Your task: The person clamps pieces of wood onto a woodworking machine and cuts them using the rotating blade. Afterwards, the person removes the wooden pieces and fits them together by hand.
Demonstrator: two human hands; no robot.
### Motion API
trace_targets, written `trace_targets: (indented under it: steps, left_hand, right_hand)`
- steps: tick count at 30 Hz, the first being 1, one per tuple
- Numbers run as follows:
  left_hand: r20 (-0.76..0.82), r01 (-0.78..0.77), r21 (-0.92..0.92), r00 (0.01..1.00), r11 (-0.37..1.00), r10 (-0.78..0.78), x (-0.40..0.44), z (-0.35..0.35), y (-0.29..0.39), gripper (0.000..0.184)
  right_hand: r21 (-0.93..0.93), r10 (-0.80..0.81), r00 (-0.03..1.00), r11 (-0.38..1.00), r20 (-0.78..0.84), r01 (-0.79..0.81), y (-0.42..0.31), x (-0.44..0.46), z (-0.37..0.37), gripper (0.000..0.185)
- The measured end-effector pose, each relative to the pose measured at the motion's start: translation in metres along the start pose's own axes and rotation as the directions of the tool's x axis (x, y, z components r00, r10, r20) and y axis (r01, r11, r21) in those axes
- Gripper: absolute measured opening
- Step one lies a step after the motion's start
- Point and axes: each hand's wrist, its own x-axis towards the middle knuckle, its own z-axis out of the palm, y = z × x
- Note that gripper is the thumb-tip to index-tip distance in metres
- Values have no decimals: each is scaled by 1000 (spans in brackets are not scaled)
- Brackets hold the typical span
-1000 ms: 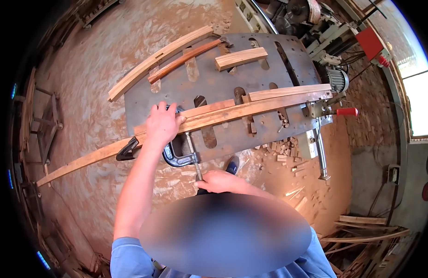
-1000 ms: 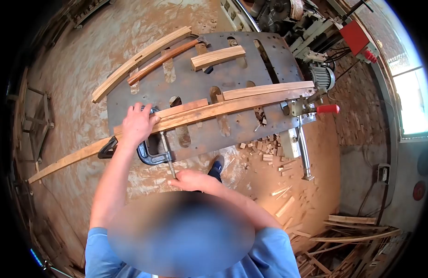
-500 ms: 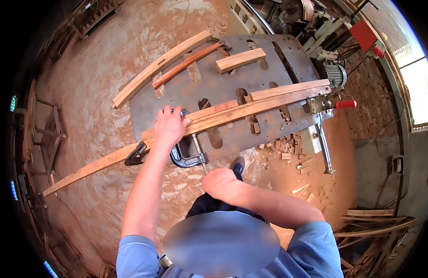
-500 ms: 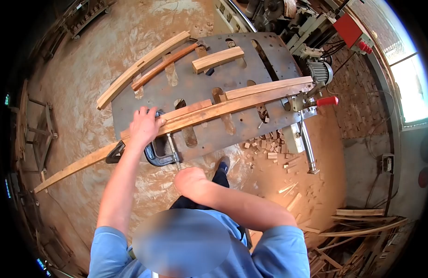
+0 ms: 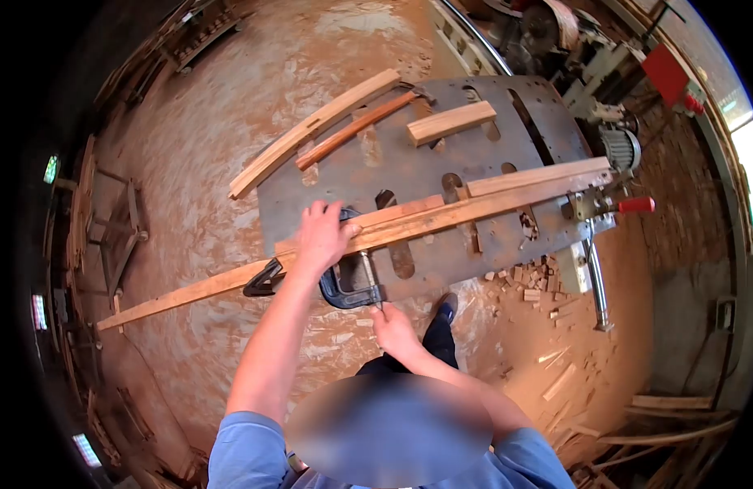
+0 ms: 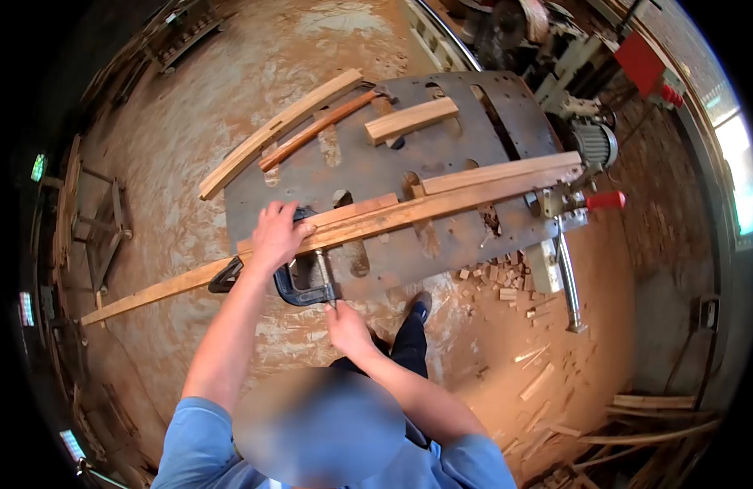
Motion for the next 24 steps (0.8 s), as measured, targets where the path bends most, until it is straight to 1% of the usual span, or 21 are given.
trace_targets:
  steps: [1,4,5,6,7,8,9,12,13,15,16,18,19,20,21,22,23,24]
  left_hand:
    - [10,0,-5,1000,1000,0,0,-2,1,57]
    - [-45,11,-71,999,997,-14,3,2,-3,56]
    - [-74,-3,-117,997,993,-6,6,6,-8,53]
    - [-78,-4,-154,997,988,-8,8,6,-9,51]
    - [-78,-2,-190,997,982,-13,8,6,-10,50]
    - [-78,0,-226,997,974,-19,8,7,-11,48]
    - [-103,-30,-263,995,964,3,9,13,-17,43]
    - [-219,-136,-417,975,898,46,9,25,-35,38]
    - [-275,-187,-446,959,875,64,4,20,-31,35]
    - [-372,-323,-407,913,854,168,-10,4,-13,36]
    - [-416,-383,-387,884,839,212,-16,-5,0,36]
    - [-414,-481,-381,852,790,320,-24,-13,29,37]
    - [-402,-544,-363,824,756,400,-26,-16,45,38]
    - [-388,-605,-345,788,718,478,-25,-20,58,40]
    - [-377,-616,-363,783,699,495,-20,-22,65,44]
    - [-323,-578,-339,812,742,485,-11,-20,65,45]
    - [-270,-533,-312,844,787,464,-2,-18,59,46]
    - [-218,-485,-279,872,829,438,5,-15,51,47]
  right_hand:
    - [-376,-136,984,923,-117,83,-10,-4,1,37]
    - [-268,-93,994,961,-65,72,-23,-11,-9,36]
    - [-248,-170,982,958,-80,146,-10,-7,-7,36]
    - [-83,-100,995,992,-13,98,-13,-6,-13,35]
    - [82,-38,997,996,66,33,-17,-5,-19,35]
    - [238,8,988,970,153,-44,-20,-6,-24,35]
    - [201,47,992,977,121,-71,-23,-6,-26,31]
    - [208,9,990,977,139,-38,-25,-5,-34,31]
    - [282,10,981,957,195,-66,-25,-4,-38,32]
    - [417,5,954,898,301,-136,-26,-2,-53,36]
    - [426,2,966,898,258,-115,-34,-7,-62,36]
    - [436,-1,984,897,177,-77,-55,-22,-78,38]
    - [417,21,991,906,135,-76,-49,-21,-77,41]
    - [462,68,987,878,143,-127,-43,-25,-81,39]
    - [506,113,982,845,154,-176,-37,-32,-93,36]
    - [545,156,973,808,169,-224,-32,-38,-102,34]
    - [629,127,986,759,108,-167,-9,-41,-102,30]
    - [646,158,987,750,36,-143,-7,-51,-110,24]
